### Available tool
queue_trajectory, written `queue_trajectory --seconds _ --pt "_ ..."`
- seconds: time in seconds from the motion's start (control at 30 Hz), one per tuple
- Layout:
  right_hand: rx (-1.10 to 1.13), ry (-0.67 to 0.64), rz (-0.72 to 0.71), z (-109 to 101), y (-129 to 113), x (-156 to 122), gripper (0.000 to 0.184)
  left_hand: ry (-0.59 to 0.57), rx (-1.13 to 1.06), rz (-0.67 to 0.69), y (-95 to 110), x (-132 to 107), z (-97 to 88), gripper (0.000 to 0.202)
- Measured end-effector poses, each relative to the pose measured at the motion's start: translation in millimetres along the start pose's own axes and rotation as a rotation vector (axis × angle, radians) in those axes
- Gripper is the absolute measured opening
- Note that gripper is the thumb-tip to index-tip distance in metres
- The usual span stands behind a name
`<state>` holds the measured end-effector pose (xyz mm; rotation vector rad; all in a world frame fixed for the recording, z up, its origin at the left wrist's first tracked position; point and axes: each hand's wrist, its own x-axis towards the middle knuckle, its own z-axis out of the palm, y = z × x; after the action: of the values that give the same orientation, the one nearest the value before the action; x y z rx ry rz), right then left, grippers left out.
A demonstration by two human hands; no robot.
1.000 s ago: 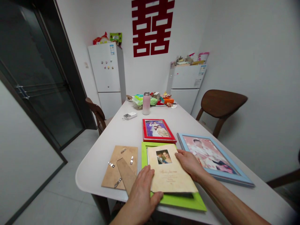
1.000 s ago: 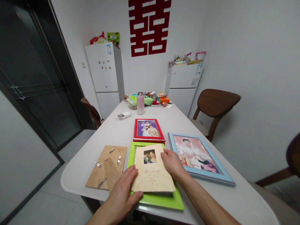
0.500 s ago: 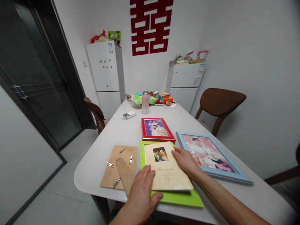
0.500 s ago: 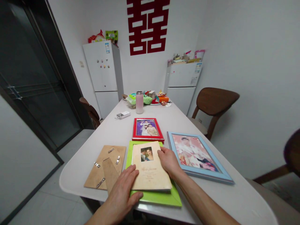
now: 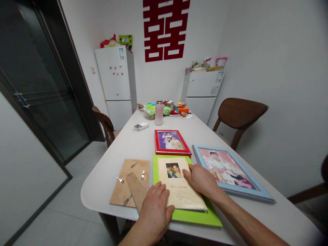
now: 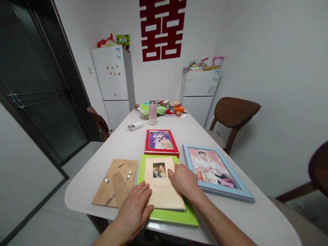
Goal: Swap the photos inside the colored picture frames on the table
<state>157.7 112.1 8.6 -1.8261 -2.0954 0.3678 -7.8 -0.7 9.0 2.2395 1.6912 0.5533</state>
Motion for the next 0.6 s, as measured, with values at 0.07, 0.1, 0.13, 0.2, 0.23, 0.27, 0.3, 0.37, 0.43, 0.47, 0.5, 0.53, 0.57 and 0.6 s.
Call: queue_trajectory --seconds 0.07,0.1,0.13,0.2,0.23,0.27,0.3,0.37,0.43,0.47,0.5,0.53,0.57,0.6 --pt "-0.164 0.013 -0.021 2.8 0.8 -2.5 0.032 0.007 0.001 0.003 1.1 0.6 0.4 0.035" --pt "-0.233 0.02 -0.036 4.1 1.6 -3.4 0.032 0.007 0.0 0.003 1.6 0.5 0.7 0.035" --pt "-0.279 0.027 -0.047 5.2 2.3 -4.0 0.033 0.003 -0.004 0.002 1.9 0.1 0.8 0.035" --pt "-0.295 0.037 -0.056 6.4 3.4 -5.3 0.032 -0.007 -0.023 0.002 1.0 -2.9 -0.2 0.039" --pt "-0.287 0.049 -0.062 6.6 3.2 -6.2 0.032 -0.008 -0.037 0.005 -0.8 -5.8 -1.7 0.042" --pt "-0.27 0.07 -0.08 6.7 2.2 -7.5 0.032 -0.006 -0.05 0.008 -3.9 -9.5 -4.0 0.044" --pt "-0.247 0.096 -0.115 6.8 0.1 -9.4 0.033 0.0 -0.06 0.01 -8.6 -14.0 -7.2 0.047" --pt "-0.174 0.138 -0.227 7.9 -7.8 -14.7 0.033 0.016 -0.056 -0.014 -22.9 -24.6 -15.5 0.052" --pt "-0.081 0.129 -0.353 10.6 -20.8 -22.5 0.031 0.029 -0.02 -0.079 -42.4 -35.8 -24.5 0.058" --pt "-0.035 0.104 -0.408 12.5 -29.0 -27.2 0.031 0.038 0.008 -0.119 -53.2 -41.1 -28.4 0.06" --pt "0.008 0.071 -0.454 14.6 -38.0 -32.5 0.03 0.05 0.036 -0.155 -63.8 -46.2 -31.4 0.061" --pt "0.045 0.032 -0.495 16.8 -47.5 -38.4 0.03 0.072 0.061 -0.184 -73.8 -50.8 -33.3 0.061" --pt "0.075 -0.009 -0.532 18.9 -57.3 -44.7 0.03 0.097 0.081 -0.205 -82.6 -55.1 -34.2 0.061" --pt "0.098 -0.045 -0.565 21.0 -67.0 -51.2 0.03 0.124 0.097 -0.216 -89.8 -59.0 -34.0 0.06"
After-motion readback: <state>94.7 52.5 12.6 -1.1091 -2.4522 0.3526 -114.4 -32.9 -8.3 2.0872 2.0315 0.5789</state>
